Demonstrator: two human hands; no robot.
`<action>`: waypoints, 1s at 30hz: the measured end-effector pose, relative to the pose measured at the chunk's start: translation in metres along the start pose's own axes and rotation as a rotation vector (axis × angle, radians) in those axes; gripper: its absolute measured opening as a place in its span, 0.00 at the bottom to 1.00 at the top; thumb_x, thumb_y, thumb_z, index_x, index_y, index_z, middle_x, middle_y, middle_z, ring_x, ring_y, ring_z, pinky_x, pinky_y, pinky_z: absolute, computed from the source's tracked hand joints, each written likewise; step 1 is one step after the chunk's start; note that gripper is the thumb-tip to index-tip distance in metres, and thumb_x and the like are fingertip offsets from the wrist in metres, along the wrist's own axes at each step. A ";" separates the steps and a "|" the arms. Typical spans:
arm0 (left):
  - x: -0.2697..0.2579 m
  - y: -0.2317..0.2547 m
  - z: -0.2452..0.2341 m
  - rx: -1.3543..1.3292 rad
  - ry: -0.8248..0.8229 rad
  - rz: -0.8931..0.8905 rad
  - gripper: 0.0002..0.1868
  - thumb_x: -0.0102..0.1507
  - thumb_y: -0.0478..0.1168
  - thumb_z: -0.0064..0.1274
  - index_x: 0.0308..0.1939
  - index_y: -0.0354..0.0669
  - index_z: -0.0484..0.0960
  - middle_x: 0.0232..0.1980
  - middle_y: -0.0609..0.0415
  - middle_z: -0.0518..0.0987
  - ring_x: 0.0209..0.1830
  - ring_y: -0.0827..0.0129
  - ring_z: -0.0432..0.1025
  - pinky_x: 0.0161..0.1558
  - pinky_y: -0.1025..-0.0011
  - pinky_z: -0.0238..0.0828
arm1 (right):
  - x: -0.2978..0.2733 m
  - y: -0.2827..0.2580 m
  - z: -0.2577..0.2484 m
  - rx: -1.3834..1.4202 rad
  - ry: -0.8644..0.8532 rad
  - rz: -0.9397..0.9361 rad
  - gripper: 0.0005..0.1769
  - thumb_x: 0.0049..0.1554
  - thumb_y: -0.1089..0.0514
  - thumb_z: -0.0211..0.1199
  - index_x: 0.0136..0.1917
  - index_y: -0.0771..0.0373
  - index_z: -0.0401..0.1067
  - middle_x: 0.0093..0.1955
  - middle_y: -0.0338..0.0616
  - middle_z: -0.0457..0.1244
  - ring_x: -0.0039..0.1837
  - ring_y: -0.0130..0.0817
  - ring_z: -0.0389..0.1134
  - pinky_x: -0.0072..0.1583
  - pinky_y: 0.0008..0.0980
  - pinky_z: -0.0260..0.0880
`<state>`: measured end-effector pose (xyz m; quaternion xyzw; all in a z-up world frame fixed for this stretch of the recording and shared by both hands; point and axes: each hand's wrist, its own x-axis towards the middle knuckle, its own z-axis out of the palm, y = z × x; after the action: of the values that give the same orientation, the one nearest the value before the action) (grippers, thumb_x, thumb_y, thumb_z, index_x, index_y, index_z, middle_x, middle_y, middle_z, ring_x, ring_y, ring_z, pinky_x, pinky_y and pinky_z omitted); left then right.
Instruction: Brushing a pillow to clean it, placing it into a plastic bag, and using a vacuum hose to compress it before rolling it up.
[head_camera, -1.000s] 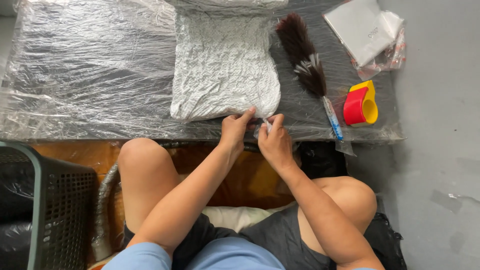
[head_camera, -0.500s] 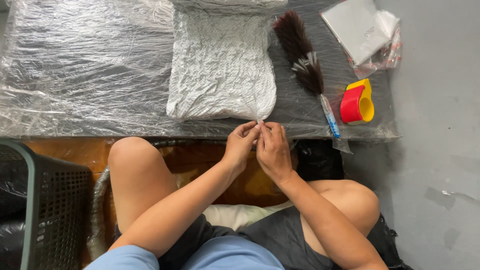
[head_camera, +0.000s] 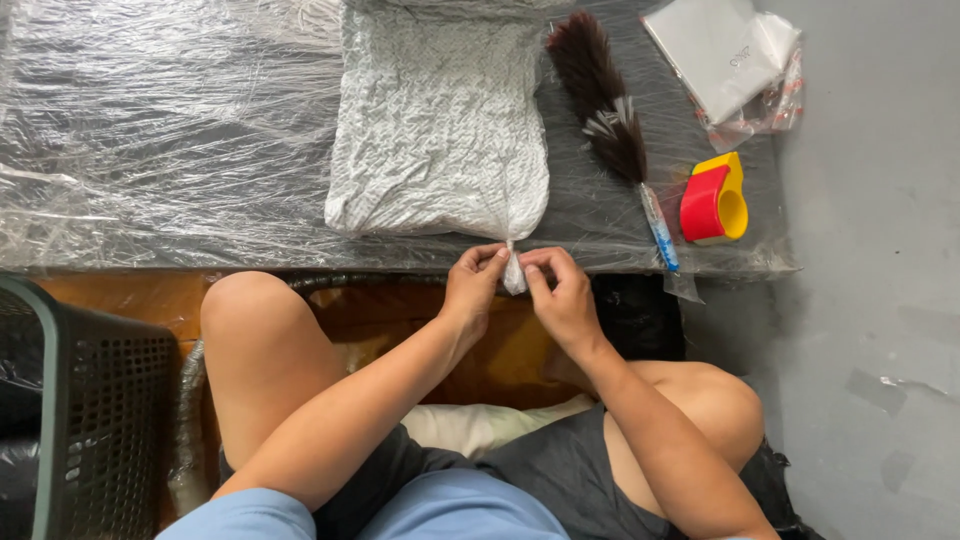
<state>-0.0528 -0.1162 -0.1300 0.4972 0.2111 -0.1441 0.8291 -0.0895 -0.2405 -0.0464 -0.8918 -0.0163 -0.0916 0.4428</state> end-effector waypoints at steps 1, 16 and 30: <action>-0.001 0.001 0.000 0.002 0.000 -0.003 0.18 0.64 0.43 0.62 0.55 0.38 0.82 0.40 0.50 0.86 0.39 0.72 0.80 0.38 0.78 0.79 | 0.000 0.005 0.002 0.001 0.000 0.003 0.05 0.60 0.59 0.62 0.48 0.57 0.78 0.50 0.39 0.70 0.52 0.38 0.73 0.50 0.32 0.71; -0.024 0.025 0.003 0.088 -0.010 0.052 0.13 0.65 0.44 0.60 0.50 0.43 0.81 0.36 0.56 0.86 0.32 0.78 0.77 0.32 0.81 0.78 | 0.001 -0.015 0.009 -0.065 0.077 -0.052 0.03 0.54 0.59 0.71 0.43 0.59 0.78 0.36 0.40 0.66 0.37 0.32 0.70 0.39 0.29 0.69; -0.031 0.046 0.003 0.077 0.019 -0.108 0.14 0.66 0.46 0.57 0.49 0.41 0.81 0.40 0.50 0.85 0.34 0.69 0.78 0.34 0.73 0.76 | -0.006 -0.053 0.000 -0.440 -0.095 -0.663 0.05 0.56 0.60 0.61 0.41 0.64 0.71 0.51 0.51 0.62 0.55 0.49 0.66 0.55 0.43 0.65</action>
<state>-0.0583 -0.0968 -0.0786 0.5179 0.2398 -0.1918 0.7985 -0.1013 -0.2077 -0.0056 -0.9149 -0.3035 -0.1898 0.1865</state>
